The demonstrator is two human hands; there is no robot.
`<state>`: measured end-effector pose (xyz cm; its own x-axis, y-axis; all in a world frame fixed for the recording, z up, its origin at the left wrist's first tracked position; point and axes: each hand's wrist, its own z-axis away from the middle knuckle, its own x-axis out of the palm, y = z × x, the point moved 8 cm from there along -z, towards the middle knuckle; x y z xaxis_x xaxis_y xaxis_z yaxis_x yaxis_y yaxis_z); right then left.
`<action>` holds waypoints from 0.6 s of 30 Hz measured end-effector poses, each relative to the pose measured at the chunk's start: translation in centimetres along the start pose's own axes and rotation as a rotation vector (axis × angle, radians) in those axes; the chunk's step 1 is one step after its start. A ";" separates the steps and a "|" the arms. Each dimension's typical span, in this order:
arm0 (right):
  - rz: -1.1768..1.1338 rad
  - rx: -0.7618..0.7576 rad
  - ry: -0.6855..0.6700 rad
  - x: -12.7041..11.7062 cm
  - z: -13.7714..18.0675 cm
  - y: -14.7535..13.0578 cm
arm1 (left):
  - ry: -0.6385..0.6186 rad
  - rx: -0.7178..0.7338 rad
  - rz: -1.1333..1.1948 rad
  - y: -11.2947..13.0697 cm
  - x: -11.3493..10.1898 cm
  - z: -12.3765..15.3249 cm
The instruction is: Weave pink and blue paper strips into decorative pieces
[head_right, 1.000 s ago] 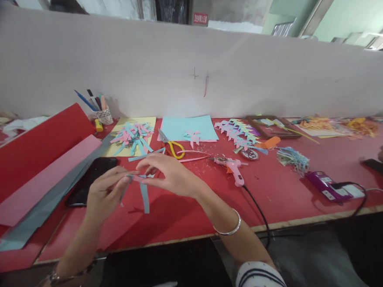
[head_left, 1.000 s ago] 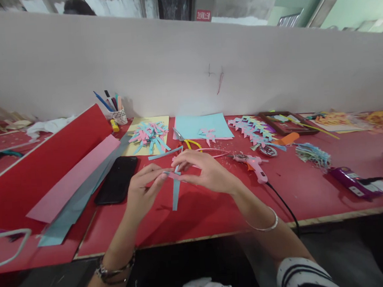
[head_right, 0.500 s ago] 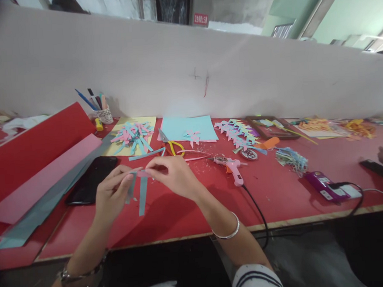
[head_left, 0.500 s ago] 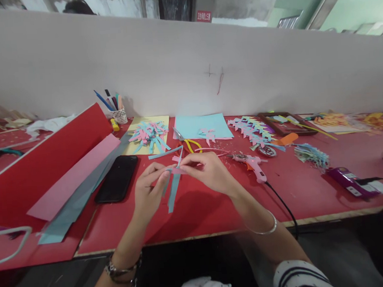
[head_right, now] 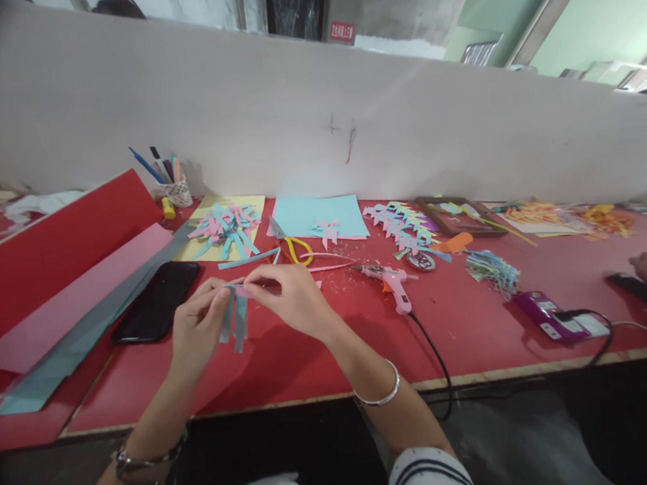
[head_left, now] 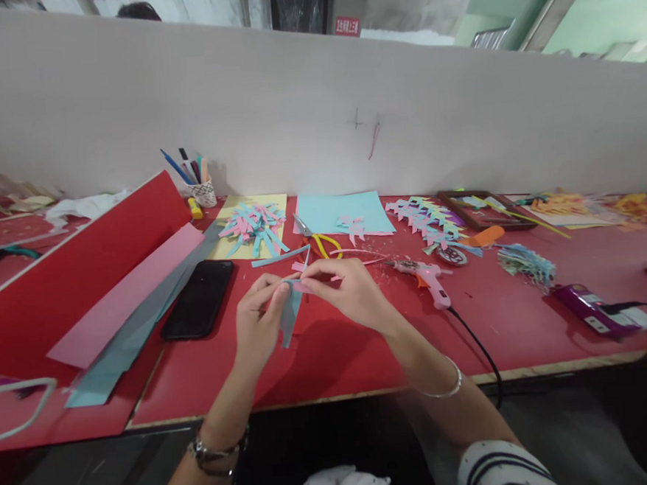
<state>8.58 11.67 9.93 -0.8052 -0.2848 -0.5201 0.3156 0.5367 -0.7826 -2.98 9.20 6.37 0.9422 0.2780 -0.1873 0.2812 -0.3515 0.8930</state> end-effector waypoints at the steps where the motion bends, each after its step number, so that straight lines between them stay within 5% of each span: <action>1: -0.005 -0.002 0.004 0.0 0.0 0.1 | -0.001 -0.013 0.007 -0.1 0.1 0.1; 18: -0.102 -0.003 0.023 0.4 0.5 0.7 | 0.064 0.135 -0.163 1.3 -0.3 0.4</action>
<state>8.74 11.55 9.07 -0.8446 -0.3199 -0.4293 0.2297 0.5078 -0.8303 -2.80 8.33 7.42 0.8700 0.3957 -0.2942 0.4547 -0.4128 0.7892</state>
